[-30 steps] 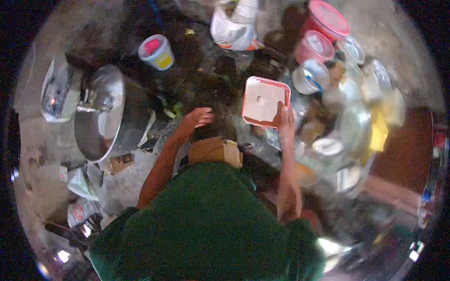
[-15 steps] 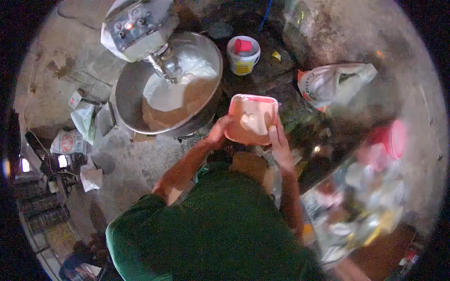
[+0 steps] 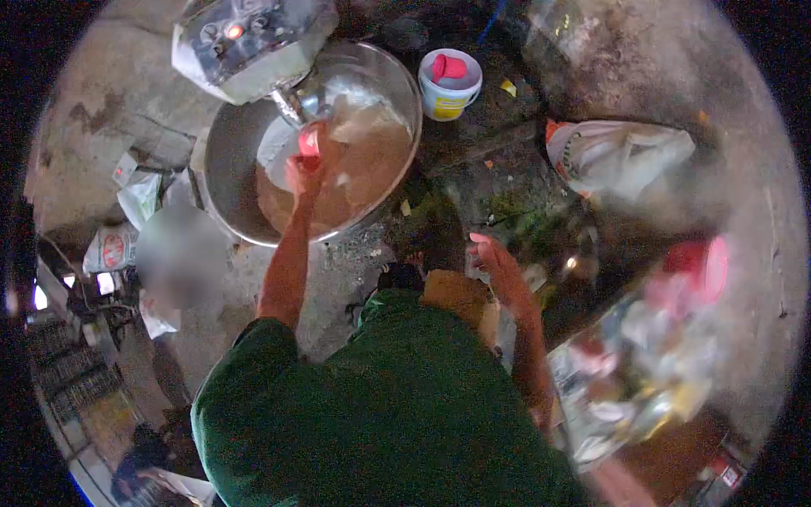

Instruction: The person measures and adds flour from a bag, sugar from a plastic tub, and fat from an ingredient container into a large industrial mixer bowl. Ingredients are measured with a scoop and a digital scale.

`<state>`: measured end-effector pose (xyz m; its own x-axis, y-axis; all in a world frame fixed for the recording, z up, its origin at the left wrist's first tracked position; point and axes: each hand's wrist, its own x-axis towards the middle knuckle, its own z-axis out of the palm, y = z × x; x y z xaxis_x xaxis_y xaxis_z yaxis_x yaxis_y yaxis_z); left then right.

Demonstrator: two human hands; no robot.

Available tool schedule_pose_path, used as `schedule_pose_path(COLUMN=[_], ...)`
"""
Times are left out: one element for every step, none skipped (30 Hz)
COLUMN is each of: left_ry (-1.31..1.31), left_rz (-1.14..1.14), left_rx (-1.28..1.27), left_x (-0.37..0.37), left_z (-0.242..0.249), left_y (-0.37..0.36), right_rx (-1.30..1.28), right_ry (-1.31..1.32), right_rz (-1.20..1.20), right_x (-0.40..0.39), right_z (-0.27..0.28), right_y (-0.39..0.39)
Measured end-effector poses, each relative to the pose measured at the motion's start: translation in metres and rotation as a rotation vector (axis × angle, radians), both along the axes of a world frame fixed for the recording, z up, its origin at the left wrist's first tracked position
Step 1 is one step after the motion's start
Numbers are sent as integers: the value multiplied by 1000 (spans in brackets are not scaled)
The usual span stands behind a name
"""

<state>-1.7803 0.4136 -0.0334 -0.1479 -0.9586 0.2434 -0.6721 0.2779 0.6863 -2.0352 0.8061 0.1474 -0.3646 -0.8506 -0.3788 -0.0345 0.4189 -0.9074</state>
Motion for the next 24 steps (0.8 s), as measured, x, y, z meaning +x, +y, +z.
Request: schedule_pose_path(left_ry=[-265,-361,-459,-559,-568,-574,-576,-559,-538,-497,-536,-456,-374,-503,-629,-751,-824,-704,-607,-475,-291,-266,-235,-231], left_rz=[7,-9,-24,-38,34,109,184,278,373,373,409,414,412,300,181,55,-52,56,86,242,249,209,96,-13], left_rx=[-186,-203,-220,-240,-242,-248,-256,-285,-313,-325,-364,-401,-437,-399,-362,-332,-443,-343,-467,-539,-215,-328,-562,-796], left_x=[7,15,24,35,46,56,61,64,65,70,75,77,78,79,84,87,94,89,76,59,41,40,26,10], left_z=[5,7,9,10,12,14,20,26,33,34,31,32,32,30,21,11,4,15,36,51,74,57,58,63], left_y=[4,5,7,9,11,13,16,20,25,26,27,28,27,23,17,11,7,8,17,30,34,23,25,29], right_rx=[6,17,16,15,11,134,122,110,99,128,157,185,181,176,173,143,112,80,73,78,100,101,101,126], right_ry=[18,32,49,65,81,74,54,36,20,22,23,22,24,28,34,75,115,159,211,257,298,271,249,207], right_rz=[-17,-34,-60,-84,-104,-113,-127,-141,-154,-138,-121,-108,-79,-57,-41,-19,-7,-10,-22,-43,-66,-145,-216,-258], right_x=[-2,-3,-5,-8,-9,-6,-3,1,4,5,6,9,11,12,11,11,11,11,10,12,16,19,21,23], right_z=[-10,-21,-32,-42,-51,-41,-45,-51,-50,-48,-46,-42,-42,-41,-41,-44,-49,-52,-50,-46,-44,-53,-61,-54], right_y=[7,16,26,32,37,36,37,39,39,38,36,30,28,26,26,29,32,34,35,39,47,55,65,74])
